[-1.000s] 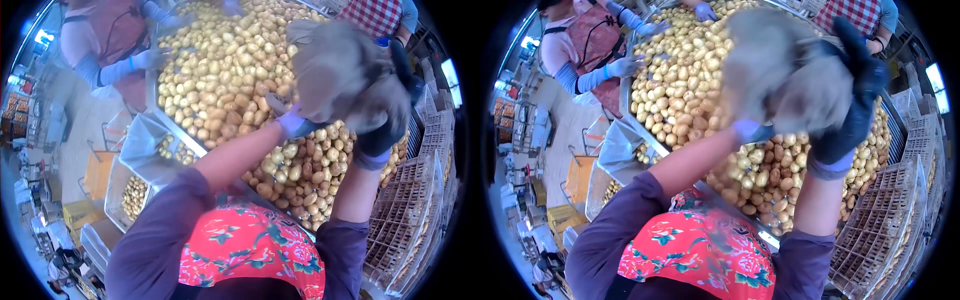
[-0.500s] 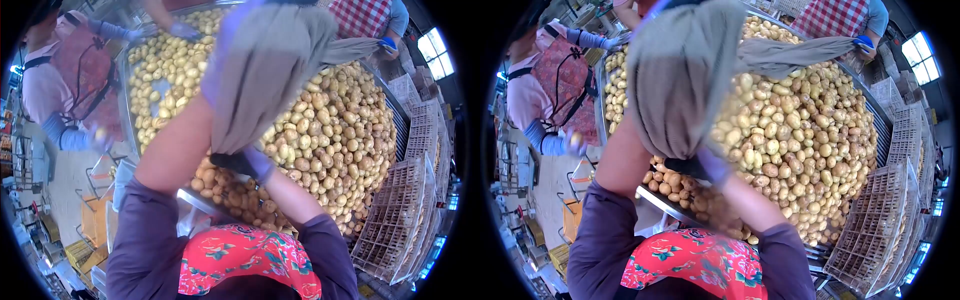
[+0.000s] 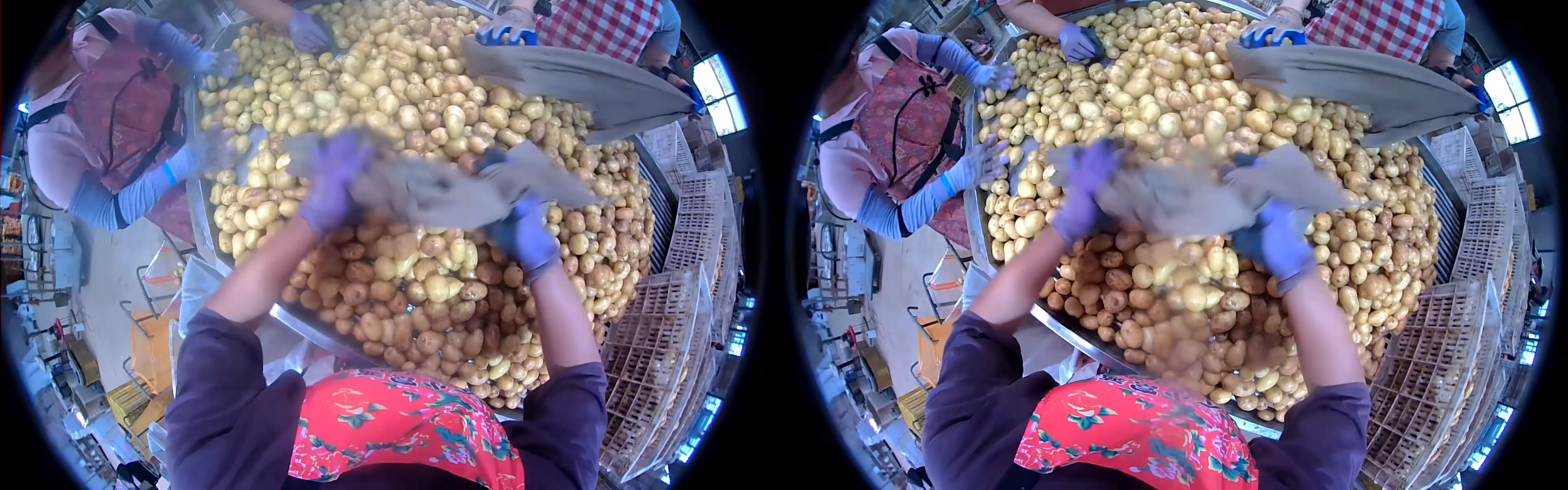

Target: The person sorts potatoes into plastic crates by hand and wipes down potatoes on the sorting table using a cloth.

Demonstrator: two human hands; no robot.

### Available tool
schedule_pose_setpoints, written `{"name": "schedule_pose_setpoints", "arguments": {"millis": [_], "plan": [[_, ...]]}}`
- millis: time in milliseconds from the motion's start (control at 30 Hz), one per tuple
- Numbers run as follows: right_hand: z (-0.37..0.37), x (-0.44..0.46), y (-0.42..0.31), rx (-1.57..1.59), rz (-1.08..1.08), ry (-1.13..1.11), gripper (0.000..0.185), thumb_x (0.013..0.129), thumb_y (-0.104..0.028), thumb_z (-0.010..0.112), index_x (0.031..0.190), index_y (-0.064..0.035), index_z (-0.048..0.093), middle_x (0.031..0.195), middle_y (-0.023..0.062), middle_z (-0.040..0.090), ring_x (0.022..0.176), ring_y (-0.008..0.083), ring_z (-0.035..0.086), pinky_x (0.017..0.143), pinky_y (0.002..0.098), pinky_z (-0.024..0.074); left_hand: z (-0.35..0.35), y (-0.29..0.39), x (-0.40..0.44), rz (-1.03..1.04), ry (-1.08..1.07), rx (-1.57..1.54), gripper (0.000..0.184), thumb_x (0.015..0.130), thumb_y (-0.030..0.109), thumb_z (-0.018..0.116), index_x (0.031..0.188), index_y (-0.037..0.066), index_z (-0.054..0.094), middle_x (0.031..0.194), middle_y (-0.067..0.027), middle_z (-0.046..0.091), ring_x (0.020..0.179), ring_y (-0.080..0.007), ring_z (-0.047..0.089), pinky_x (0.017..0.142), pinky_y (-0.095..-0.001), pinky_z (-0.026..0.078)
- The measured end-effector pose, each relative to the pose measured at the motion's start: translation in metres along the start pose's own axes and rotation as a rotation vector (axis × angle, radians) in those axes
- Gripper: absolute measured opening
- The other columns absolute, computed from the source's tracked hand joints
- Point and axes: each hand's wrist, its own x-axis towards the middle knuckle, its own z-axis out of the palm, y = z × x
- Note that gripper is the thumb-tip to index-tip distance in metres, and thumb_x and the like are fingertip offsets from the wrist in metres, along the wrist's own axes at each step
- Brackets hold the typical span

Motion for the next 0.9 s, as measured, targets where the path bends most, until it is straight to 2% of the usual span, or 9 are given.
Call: {"name": "schedule_pose_setpoints", "arguments": {"millis": [33, 100, 367, 433, 533, 600, 733, 833, 900], "plan": [[0.031, -0.013, 0.015, -0.038, -0.038, -0.048, 0.061, 0.072, -0.016, 0.07, 0.13, -0.0088, 0.049, 0.127, 0.011, 0.052, 0.12, 0.0254, 0.047, 0.101, 0.0361, 0.0399, 0.027, -0.011, -0.038, 0.031, -0.226, 0.505, 0.062, 0.076, 0.015, 0.062, 0.135, 0.022, 0.047, 0.139, -0.0154, 0.044, 0.125, -0.0347, 0.045, 0.109, -0.0525, 0.025], [0.067, -0.01, 0.026, -0.321, -0.127, -0.113, 0.067, 0.071, -0.023, 0.069, 0.133, -0.012, 0.047, 0.135, 0.0125, 0.047, 0.129, 0.0292, 0.039, 0.105, 0.0384, 0.0359, 0.035, 0.002, -0.035, -0.014, -0.47, 0.537, 0.059, 0.082, 0.015, 0.051, 0.14, 0.019, 0.041, 0.147, -0.0141, 0.036, 0.137, -0.0326, 0.033, 0.11, -0.058, 0.019], [0.104, 0.152, 0.027, -0.521, 0.054, -0.077, 0.025, 0.066, -0.017, 0.066, 0.09, -0.0112, 0.064, 0.103, 0.0149, 0.062, 0.103, 0.0313, 0.056, 0.081, 0.0408, 0.045, 0.095, -0.171, 0.061, 0.04, -0.083, 0.55, 0.056, 0.088, 0.024, 0.043, 0.142, 0.009, 0.036, 0.15, -0.0058, 0.034, 0.141, -0.0236, 0.027, 0.109, -0.0647, 0.015], [0.104, 0.172, 0.027, -0.371, 0.04, -0.001, 0.016, 0.066, -0.014, 0.063, 0.082, -0.0089, 0.064, 0.093, 0.0156, 0.063, 0.095, 0.032, 0.059, 0.078, 0.0409, 0.0455, 0.078, -0.163, 0.102, -0.155, -0.253, 0.931, 0.054, 0.089, 0.024, 0.042, 0.142, 0.014, 0.037, 0.15, -0.0051, 0.034, 0.138, -0.0247, 0.032, 0.108, -0.0613, 0.023], [0.096, 0.167, 0.008, -0.245, -0.014, 0.15, 0.011, 0.066, -0.01, 0.061, 0.077, -0.0072, 0.064, 0.086, 0.0172, 0.063, 0.089, 0.0336, 0.06, 0.076, 0.0407, 0.046, 0.071, -0.158, 0.089, -0.249, -0.232, 0.835, 0.053, 0.09, 0.023, 0.042, 0.141, 0.013, 0.037, 0.147, -0.008, 0.038, 0.135, -0.0274, 0.036, 0.108, -0.0559, 0.027], [0.087, 0.14, -0.014, -0.317, 0.093, -0.278, 0.018, 0.069, -0.011, 0.059, 0.084, -0.0077, 0.068, 0.093, 0.0158, 0.065, 0.096, 0.0328, 0.059, 0.084, 0.0402, 0.0456, 0.052, -0.14, 0.044, -0.081, -0.253, 0.778, 0.049, 0.089, 0.021, 0.042, 0.137, 0.011, 0.042, 0.141, -0.0121, 0.043, 0.134, -0.0305, 0.037, 0.109, -0.0505, 0.029], [0.095, 0.005, -0.013, -0.264, -0.19, -0.261, 0.044, 0.079, -0.015, 0.05, 0.12, -0.0029, 0.06, 0.125, 0.0159, 0.058, 0.114, 0.0335, 0.054, 0.104, 0.0422, 0.0366, -0.012, -0.056, -0.045, -0.087, -0.353, 0.575, 0.049, 0.086, 0.016, 0.046, 0.135, 0.012, 0.047, 0.139, -0.0121, 0.045, 0.13, -0.0307, 0.041, 0.109, -0.053, 0.027], [0.139, -0.043, 0.004, -0.035, 0.043, -0.229, 0.046, 0.082, -0.019, 0.049, 0.124, -0.0028, 0.056, 0.129, 0.0162, 0.055, 0.115, 0.034, 0.053, 0.103, 0.0427, 0.0376, -0.006, -0.046, -0.078, -0.054, -0.378, 0.56, 0.052, 0.085, 0.011, 0.048, 0.137, 0.016, 0.046, 0.141, -0.0107, 0.044, 0.131, -0.0297, 0.042, 0.11, -0.0562, 0.024], [0.166, -0.032, 0.035, -0.375, -0.113, -0.337, 0.047, 0.081, -0.023, 0.054, 0.123, -0.0026, 0.057, 0.127, 0.0184, 0.056, 0.114, 0.0324, 0.053, 0.102, 0.0414, 0.0387, 0.004, -0.06, -0.052, -0.081, -0.418, 0.572, 0.05, 0.086, 0.011, 0.046, 0.136, 0.016, 0.048, 0.143, -0.0102, 0.044, 0.132, -0.0308, 0.04, 0.112, -0.0554, 0.02]]}}
